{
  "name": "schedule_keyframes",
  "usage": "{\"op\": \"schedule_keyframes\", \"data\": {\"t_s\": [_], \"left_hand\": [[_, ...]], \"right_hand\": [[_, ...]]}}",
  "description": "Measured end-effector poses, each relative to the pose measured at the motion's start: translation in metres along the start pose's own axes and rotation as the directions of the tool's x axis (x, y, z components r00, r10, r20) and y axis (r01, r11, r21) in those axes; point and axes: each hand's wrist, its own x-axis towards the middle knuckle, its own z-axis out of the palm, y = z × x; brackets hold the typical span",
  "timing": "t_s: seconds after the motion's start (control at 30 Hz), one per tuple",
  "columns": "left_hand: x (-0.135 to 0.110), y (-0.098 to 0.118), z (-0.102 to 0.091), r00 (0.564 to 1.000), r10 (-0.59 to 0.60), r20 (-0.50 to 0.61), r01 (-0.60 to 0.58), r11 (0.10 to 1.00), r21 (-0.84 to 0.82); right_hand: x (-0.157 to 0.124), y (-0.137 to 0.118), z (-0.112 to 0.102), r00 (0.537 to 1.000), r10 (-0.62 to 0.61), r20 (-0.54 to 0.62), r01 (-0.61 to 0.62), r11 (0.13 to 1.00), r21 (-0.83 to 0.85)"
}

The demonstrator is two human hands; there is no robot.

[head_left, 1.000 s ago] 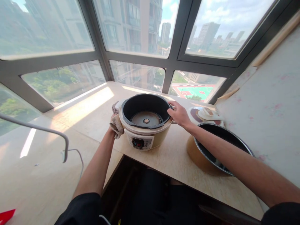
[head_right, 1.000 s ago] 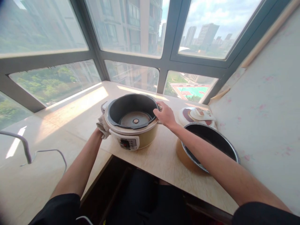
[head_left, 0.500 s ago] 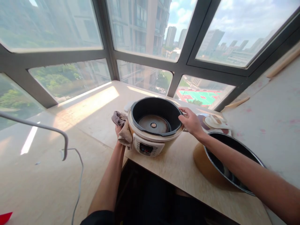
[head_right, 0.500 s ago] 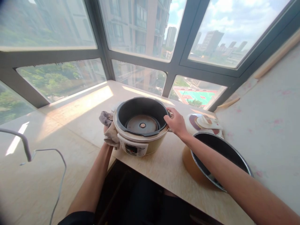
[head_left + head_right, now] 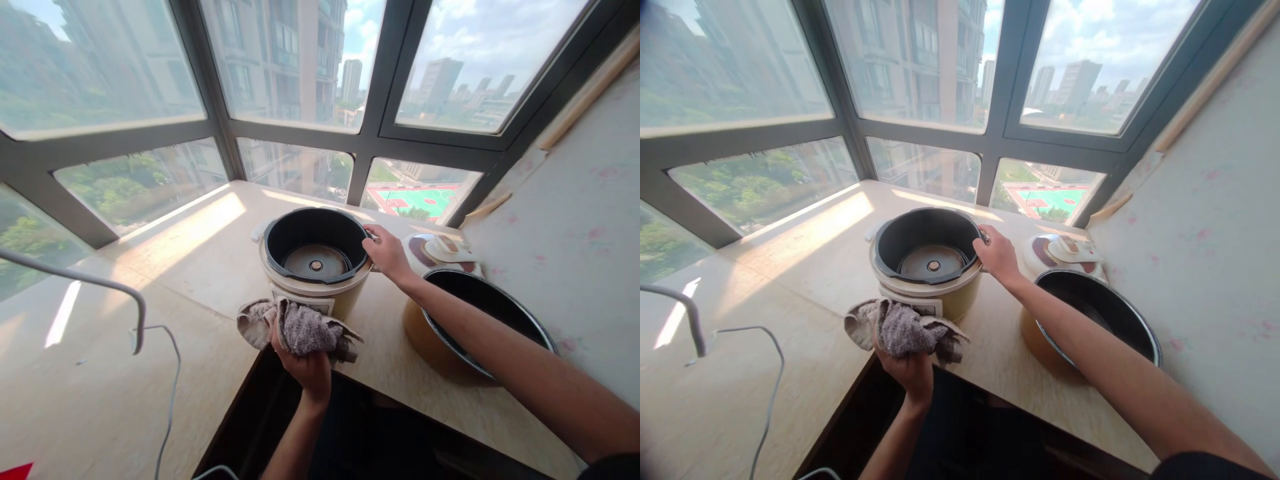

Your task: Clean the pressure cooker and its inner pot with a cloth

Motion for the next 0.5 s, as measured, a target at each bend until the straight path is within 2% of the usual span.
{"op": "schedule_keyframes", "data": {"t_s": [0.07, 0.1, 0.13, 0.17, 0.23, 0.3, 0.33, 0.43, 0.5], "left_hand": [[-0.016, 0.004, 0.008, 0.977, 0.21, 0.039, -0.213, 0.973, 0.092], [-0.021, 0.004, 0.011, 0.942, 0.32, 0.097, -0.33, 0.937, 0.115], [-0.024, 0.004, 0.015, 0.888, 0.425, 0.175, -0.447, 0.887, 0.116], [-0.025, 0.005, 0.018, 0.815, 0.516, 0.265, -0.556, 0.825, 0.101], [-0.023, 0.008, 0.026, 0.628, 0.646, 0.434, -0.728, 0.685, 0.034], [-0.017, 0.014, 0.038, 0.453, 0.689, 0.566, -0.815, 0.577, -0.049], [-0.013, 0.019, 0.045, 0.381, 0.684, 0.622, -0.831, 0.548, -0.094], [-0.005, 0.033, 0.07, 0.175, 0.607, 0.775, -0.827, 0.518, -0.218], [-0.002, 0.04, 0.089, 0.059, 0.519, 0.853, -0.822, 0.509, -0.254]], "right_hand": [[0.0, -0.001, 0.0, 1.0, 0.0, -0.001, 0.0, 1.0, -0.007], [-0.001, -0.001, -0.001, 1.0, -0.005, 0.003, 0.005, 1.0, -0.009], [-0.001, -0.001, -0.001, 1.0, -0.011, 0.012, 0.011, 1.0, -0.009], [-0.001, -0.001, -0.002, 1.0, -0.017, 0.021, 0.017, 1.0, -0.009], [-0.001, -0.001, -0.002, 0.999, -0.026, 0.04, 0.027, 1.0, -0.011], [-0.001, 0.0, -0.003, 0.998, -0.034, 0.052, 0.035, 0.999, -0.012], [-0.001, 0.001, -0.003, 0.998, -0.04, 0.058, 0.041, 0.999, -0.012], [0.001, 0.003, -0.004, 0.994, -0.061, 0.09, 0.064, 0.998, -0.025], [0.003, 0.003, -0.005, 0.988, -0.076, 0.131, 0.083, 0.995, -0.047]]}}
